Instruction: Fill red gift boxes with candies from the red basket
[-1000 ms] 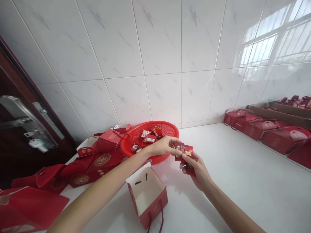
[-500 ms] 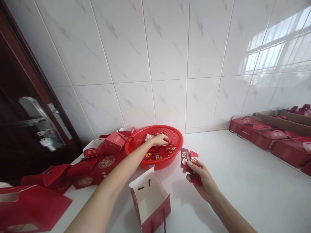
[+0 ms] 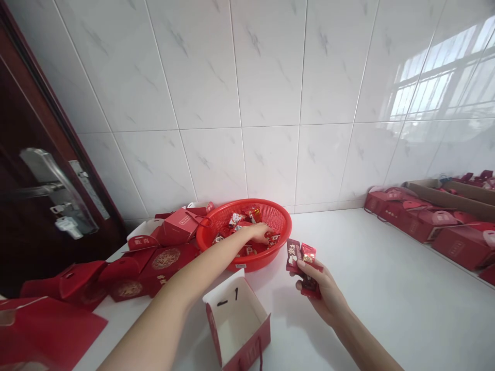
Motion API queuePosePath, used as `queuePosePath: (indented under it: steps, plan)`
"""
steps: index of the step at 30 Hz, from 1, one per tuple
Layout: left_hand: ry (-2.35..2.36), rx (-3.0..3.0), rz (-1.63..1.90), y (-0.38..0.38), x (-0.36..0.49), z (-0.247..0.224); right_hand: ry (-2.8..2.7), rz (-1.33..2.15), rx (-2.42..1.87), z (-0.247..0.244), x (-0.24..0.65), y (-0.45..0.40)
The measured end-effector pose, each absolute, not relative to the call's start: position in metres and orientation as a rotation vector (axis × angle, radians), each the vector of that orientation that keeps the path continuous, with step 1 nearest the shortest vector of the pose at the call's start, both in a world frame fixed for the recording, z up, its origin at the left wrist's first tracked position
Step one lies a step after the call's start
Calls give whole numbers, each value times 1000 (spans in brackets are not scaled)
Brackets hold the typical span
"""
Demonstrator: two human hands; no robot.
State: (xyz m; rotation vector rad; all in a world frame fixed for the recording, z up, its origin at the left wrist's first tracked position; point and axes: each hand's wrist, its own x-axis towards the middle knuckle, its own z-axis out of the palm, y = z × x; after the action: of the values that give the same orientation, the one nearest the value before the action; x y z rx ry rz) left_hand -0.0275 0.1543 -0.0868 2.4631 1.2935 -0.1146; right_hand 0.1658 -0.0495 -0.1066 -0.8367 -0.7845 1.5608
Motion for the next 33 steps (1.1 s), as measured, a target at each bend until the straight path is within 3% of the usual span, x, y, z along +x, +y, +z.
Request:
queuePosePath:
  steps: [19, 33]
  plan:
    - [1484, 2444, -209, 143, -27, -78, -832, 1556, -855, -97, 164, -54]
    - [1086, 2022, 566, 101, -47, -28, -884, 1554, -871, -98, 167, -53]
